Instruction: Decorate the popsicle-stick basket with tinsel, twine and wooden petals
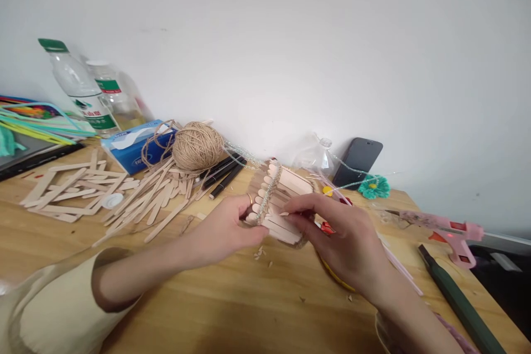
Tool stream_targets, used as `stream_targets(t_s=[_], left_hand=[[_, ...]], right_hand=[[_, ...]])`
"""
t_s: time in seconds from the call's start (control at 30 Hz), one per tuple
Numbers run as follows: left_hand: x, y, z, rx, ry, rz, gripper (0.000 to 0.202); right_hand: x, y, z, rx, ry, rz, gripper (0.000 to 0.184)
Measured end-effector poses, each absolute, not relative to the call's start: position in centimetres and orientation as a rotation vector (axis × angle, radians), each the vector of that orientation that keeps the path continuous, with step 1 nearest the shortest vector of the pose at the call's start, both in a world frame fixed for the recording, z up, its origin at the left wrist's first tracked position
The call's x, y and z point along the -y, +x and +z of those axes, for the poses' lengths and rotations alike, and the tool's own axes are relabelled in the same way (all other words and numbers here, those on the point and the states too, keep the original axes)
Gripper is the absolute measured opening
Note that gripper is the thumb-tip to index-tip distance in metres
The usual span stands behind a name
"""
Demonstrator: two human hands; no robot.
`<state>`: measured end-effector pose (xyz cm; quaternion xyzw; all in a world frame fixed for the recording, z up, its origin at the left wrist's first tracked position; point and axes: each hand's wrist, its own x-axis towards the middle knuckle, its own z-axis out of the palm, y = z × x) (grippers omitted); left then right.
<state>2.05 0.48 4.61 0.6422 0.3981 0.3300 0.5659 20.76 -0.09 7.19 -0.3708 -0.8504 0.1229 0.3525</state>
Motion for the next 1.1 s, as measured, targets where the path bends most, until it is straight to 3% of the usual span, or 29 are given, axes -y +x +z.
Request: stream_targets(t_s=[0.57,0.93,1.1], left_hand=[[0.2,2.2,5.2,-0.978,1.482,0.711,0.007],[0.6,2.3,5.1,-0.949,1.520,0.790,0.016],[0.8,2.3,4.6,-0.944,1.543,0.807,0.031]], right_hand=[[-0.1,20.6,7.4,2.181,-0.854,0.420,0.016],[0.2,20.5,7.5,2.155,-0.916,0.433,0.014],[0.4,20.3,7.7,2.192,-0.920,0.415,0.014]])
